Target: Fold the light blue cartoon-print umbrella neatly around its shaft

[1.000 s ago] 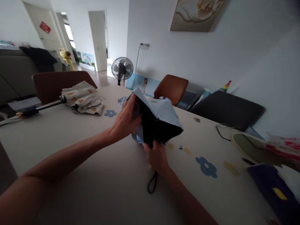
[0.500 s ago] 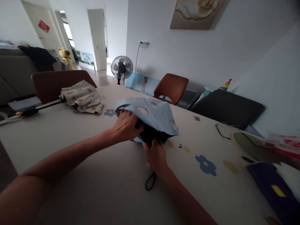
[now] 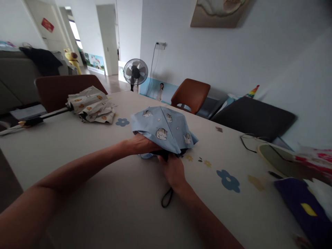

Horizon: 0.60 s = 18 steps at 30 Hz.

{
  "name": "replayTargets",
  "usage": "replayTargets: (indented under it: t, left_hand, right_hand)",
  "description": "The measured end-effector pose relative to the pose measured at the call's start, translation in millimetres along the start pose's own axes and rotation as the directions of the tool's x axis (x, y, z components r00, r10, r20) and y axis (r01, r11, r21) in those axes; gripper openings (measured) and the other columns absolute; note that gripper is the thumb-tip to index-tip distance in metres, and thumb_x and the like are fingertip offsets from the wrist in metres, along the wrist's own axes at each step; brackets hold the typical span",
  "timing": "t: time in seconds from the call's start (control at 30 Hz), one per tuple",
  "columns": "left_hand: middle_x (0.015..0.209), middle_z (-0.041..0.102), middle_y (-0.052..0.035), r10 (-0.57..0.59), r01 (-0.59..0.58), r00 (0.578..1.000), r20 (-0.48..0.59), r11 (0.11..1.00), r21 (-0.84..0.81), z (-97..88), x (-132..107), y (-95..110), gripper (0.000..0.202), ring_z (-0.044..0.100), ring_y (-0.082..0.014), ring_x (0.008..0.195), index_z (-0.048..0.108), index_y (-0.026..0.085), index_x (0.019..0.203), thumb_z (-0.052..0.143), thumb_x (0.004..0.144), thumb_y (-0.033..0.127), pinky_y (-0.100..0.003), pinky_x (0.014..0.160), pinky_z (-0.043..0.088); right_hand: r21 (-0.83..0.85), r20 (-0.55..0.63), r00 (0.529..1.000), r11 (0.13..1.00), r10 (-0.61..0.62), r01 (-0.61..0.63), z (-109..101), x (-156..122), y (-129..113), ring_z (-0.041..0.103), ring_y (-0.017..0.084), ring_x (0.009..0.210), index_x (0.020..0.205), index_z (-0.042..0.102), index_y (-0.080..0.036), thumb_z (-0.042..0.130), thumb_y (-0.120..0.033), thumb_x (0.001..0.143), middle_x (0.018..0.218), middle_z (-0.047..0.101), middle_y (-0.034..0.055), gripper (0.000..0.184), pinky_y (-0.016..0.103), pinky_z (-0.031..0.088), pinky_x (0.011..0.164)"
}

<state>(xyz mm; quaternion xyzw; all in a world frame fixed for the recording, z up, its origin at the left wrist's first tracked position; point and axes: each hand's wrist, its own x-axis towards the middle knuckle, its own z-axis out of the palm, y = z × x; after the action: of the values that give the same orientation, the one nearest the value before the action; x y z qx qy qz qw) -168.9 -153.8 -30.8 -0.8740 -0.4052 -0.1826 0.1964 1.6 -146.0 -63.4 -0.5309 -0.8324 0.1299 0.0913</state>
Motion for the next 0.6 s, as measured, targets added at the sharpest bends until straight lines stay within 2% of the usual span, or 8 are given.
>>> replayTargets:
  t: [0.07,0.13,0.27,0.43,0.5,0.6]
  left_hand:
    - [0.091,0.067,-0.0033,0.125,-0.124,0.991,-0.049,0.992,0.014,-0.3,-1.3,-2.1,0.024,0.058,-0.0162,0.085,0.067,0.024,0.088,0.045,0.085,0.016,-0.027,0.074,0.044]
    - [0.092,0.066,-0.0038,0.169,-0.169,0.983,-0.068,0.986,-0.002,-0.5,-2.8,-3.4,0.026,0.057,-0.0162,0.089,0.067,0.023,0.089,0.043,0.086,0.014,-0.026,0.074,0.043]
    - [0.083,0.065,-0.0035,0.113,-0.115,0.993,-0.025,0.989,-0.095,3.5,-5.3,-6.7,0.025,0.057,-0.0138,0.082,0.066,0.020,0.085,0.042,0.087,0.017,-0.024,0.072,0.042]
    - [0.067,0.061,-0.0025,0.041,-0.034,0.998,0.040,0.985,-0.172,11.1,-8.4,-13.0,0.027,0.050,-0.0110,0.062,0.064,0.018,0.076,0.040,0.087,0.022,-0.023,0.060,0.038]
    - [0.065,0.060,-0.0023,0.019,-0.009,0.999,0.050,0.981,-0.192,10.4,-7.9,-13.2,0.027,0.049,-0.0111,0.061,0.063,0.018,0.073,0.040,0.086,0.022,-0.023,0.060,0.038]
    - [0.072,0.062,-0.0024,0.021,-0.005,0.997,0.069,0.974,-0.227,6.0,-4.6,-10.5,0.024,0.051,-0.0120,0.067,0.064,0.019,0.077,0.042,0.085,0.020,-0.024,0.066,0.040]
  right_hand:
    - [-0.002,0.006,1.000,1.000,0.001,-0.001,-1.1,-0.1,-0.4,0.064,0.029,0.090,0.105,0.061,-0.007,0.047,-0.033,0.088,0.099,0.066,0.0185,0.034,0.032,0.044,0.072]
    - [-0.007,0.011,1.000,1.000,0.005,-0.005,-1.5,-0.1,-0.5,0.064,0.029,0.090,0.105,0.062,-0.007,0.047,-0.034,0.088,0.098,0.067,0.0188,0.035,0.032,0.044,0.071]
    - [-0.002,0.017,1.000,1.000,0.007,-0.007,0.1,0.7,0.6,0.065,0.029,0.087,0.101,0.064,-0.008,0.047,-0.036,0.088,0.096,0.067,0.0189,0.035,0.032,0.045,0.069]
    - [0.018,-0.016,1.000,1.000,-0.012,0.012,2.9,1.7,2.8,0.065,0.028,0.088,0.101,0.065,-0.009,0.050,-0.035,0.086,0.100,0.066,0.0192,0.033,0.031,0.044,0.070]
    - [0.027,-0.022,1.000,1.000,-0.013,0.014,3.4,1.9,3.2,0.065,0.028,0.087,0.100,0.065,-0.009,0.050,-0.035,0.086,0.099,0.067,0.0187,0.033,0.031,0.044,0.069]
    - [0.054,-0.035,0.999,0.998,-0.021,0.023,3.4,2.2,3.6,0.065,0.028,0.085,0.100,0.065,-0.009,0.051,-0.035,0.085,0.098,0.067,0.0189,0.033,0.032,0.044,0.067]
